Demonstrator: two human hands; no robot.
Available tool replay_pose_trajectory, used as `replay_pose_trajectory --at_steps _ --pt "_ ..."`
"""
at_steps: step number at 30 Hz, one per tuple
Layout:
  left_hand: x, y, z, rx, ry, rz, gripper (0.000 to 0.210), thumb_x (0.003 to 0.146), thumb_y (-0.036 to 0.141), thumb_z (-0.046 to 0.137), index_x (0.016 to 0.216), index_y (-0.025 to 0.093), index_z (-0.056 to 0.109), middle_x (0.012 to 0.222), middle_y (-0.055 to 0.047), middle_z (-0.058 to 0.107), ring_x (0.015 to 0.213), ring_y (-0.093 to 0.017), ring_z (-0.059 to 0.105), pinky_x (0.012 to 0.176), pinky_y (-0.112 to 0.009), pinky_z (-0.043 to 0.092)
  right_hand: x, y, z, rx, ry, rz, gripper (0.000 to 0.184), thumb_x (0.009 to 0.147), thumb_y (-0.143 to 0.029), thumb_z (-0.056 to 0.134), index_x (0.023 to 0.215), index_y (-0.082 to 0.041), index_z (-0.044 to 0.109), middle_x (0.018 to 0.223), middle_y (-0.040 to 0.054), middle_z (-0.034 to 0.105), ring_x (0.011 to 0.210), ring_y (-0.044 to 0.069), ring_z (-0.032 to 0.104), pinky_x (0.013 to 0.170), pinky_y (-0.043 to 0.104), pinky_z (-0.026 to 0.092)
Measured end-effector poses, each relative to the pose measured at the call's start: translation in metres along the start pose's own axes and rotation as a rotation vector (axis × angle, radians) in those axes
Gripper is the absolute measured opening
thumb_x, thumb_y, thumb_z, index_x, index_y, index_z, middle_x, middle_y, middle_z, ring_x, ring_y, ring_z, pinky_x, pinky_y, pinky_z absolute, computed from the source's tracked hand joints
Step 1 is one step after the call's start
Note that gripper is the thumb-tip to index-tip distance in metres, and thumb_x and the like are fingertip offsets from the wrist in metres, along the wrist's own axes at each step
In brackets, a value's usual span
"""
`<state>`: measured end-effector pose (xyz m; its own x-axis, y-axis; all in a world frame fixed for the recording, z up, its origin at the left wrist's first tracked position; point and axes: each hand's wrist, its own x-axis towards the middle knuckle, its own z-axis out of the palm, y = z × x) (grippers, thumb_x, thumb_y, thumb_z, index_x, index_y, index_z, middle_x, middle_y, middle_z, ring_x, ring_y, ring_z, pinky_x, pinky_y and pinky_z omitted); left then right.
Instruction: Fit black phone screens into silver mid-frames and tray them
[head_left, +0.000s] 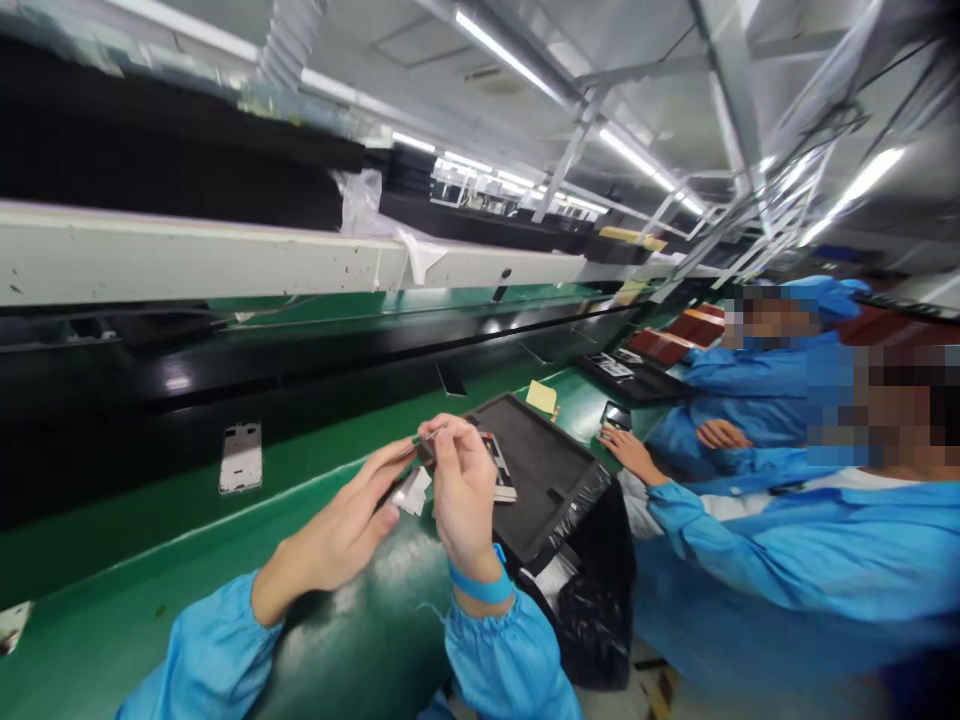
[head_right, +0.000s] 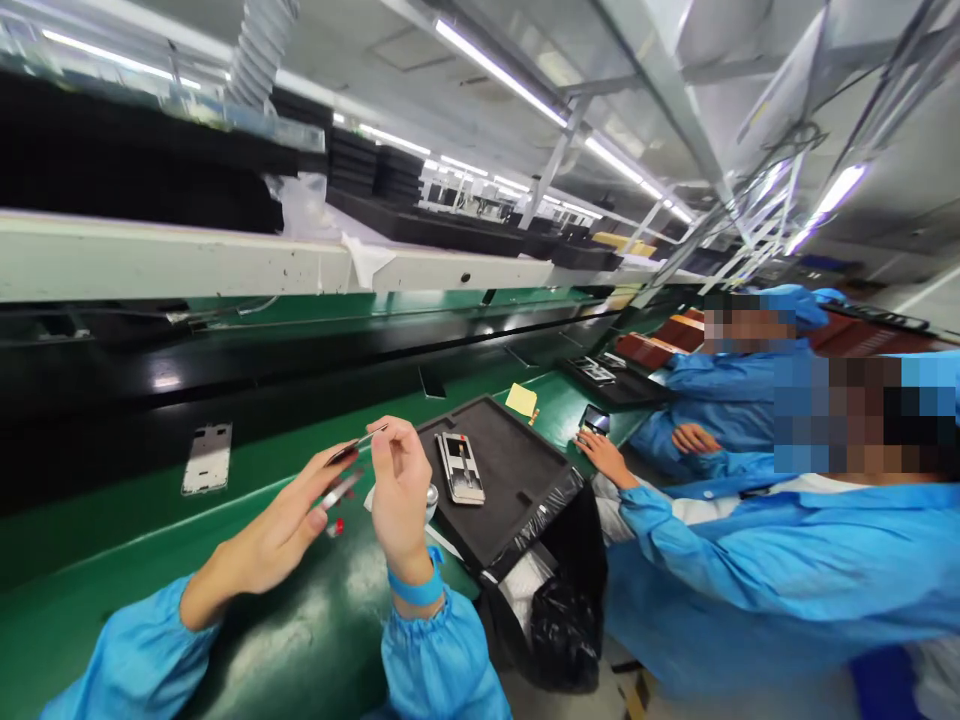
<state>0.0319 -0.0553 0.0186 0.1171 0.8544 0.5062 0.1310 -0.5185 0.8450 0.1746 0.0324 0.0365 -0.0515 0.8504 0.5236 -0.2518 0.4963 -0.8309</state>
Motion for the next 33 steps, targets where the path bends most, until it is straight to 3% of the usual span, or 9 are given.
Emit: replay_pose_trajectory --at_steps 3,6,9,16,20,25,27,30,33 --pt "0.005 0.000 -0.017 -0.196 0.305 -0.140 0.063 0.099 0.054 0.069 0.153 0.023 0.063 0.150 -0.018 0.064 0.133 -0.037 0.063 0.116 -0.049 0.049 -0.007 0.016 -0.019 -0.145 0.003 -0.074 0.030 0.104 -0.049 0.064 0.091 -0.022 0.061 0.120 0.0079 0.061 0.109 0.022 0.062 0.100 0.037 0.051" --pt "0.008 0.005 -0.041 -0.385 0.502 -0.246 0.084 0.095 0.068 0.067 0.161 0.019 0.052 0.108 -0.016 0.080 0.088 -0.028 0.075 0.080 -0.038 0.061 -0.032 0.058 -0.034 -0.403 -0.297 0.069 0.029 0.103 -0.046 0.060 0.087 -0.023 0.061 0.114 0.0089 0.063 0.109 0.024 0.062 0.091 0.036 0.053" --pt "0.007 0.014 -0.057 -0.543 0.480 -0.221 0.094 0.095 0.078 0.057 0.165 0.016 0.044 0.097 -0.017 0.081 0.080 -0.030 0.077 0.072 -0.038 0.063 -0.065 0.110 -0.037 -0.574 -0.522 0.243 0.025 0.097 -0.036 0.064 0.077 -0.022 0.059 0.097 0.0076 0.064 0.098 0.026 0.064 0.091 0.040 0.053" --pt "0.006 0.021 -0.048 -0.737 0.365 -0.266 0.091 0.099 0.075 0.053 0.170 0.021 0.032 0.102 -0.017 0.080 0.085 -0.030 0.078 0.077 -0.040 0.063 -0.091 0.152 -0.036 -0.686 -0.446 0.319 0.021 0.090 -0.032 0.069 0.076 -0.023 0.057 0.097 0.0090 0.060 0.100 0.032 0.058 0.100 0.050 0.048" --pt "0.003 0.025 -0.040 -0.940 0.201 -0.344 0.089 0.101 0.074 0.051 0.170 0.023 0.029 0.103 -0.017 0.080 0.085 -0.031 0.078 0.078 -0.042 0.063 -0.078 0.144 -0.038 -0.617 -0.387 0.340 0.041 0.096 -0.061 0.061 0.079 -0.024 0.060 0.089 0.0101 0.062 0.095 0.033 0.062 0.094 0.049 0.053" --pt "-0.003 0.030 -0.029 -1.065 0.089 -0.411 0.093 0.101 0.077 0.045 0.174 0.028 0.015 0.104 -0.017 0.080 0.084 -0.032 0.079 0.072 -0.038 0.061 -0.040 0.089 -0.036 -0.287 -0.427 0.383 0.090 0.100 -0.086 0.007 0.119 -0.023 0.068 0.083 0.0087 0.069 0.079 0.028 0.070 0.071 0.039 0.060" --pt "-0.004 0.033 -0.024 -1.067 0.058 -0.432 0.097 0.100 0.078 0.047 0.174 0.027 0.011 0.104 -0.018 0.080 0.084 -0.032 0.079 0.071 -0.038 0.061 -0.029 0.056 -0.032 0.014 -0.536 0.450 0.086 0.097 -0.092 0.024 0.122 -0.023 0.069 0.081 0.0068 0.068 0.077 0.027 0.072 0.071 0.039 0.061" --pt "-0.005 0.041 -0.019 -1.038 0.085 -0.463 0.095 0.101 0.075 0.048 0.174 0.026 0.012 0.107 -0.018 0.080 0.087 -0.030 0.079 0.075 -0.038 0.061 -0.023 0.018 -0.023 0.240 -0.694 0.546 0.057 0.096 -0.077 0.061 0.093 -0.021 0.071 0.074 0.0033 0.065 0.069 0.022 0.069 0.071 0.038 0.062" --pt "-0.006 0.051 -0.019 -1.014 0.203 -0.412 0.088 0.102 0.075 0.046 0.173 0.029 0.024 0.112 -0.017 0.080 0.089 -0.030 0.078 0.078 -0.040 0.062 -0.030 0.004 -0.018 0.284 -0.600 0.605 0.051 0.092 -0.073 0.070 0.095 -0.021 0.071 0.078 0.0044 0.069 0.073 0.024 0.071 0.071 0.039 0.064"
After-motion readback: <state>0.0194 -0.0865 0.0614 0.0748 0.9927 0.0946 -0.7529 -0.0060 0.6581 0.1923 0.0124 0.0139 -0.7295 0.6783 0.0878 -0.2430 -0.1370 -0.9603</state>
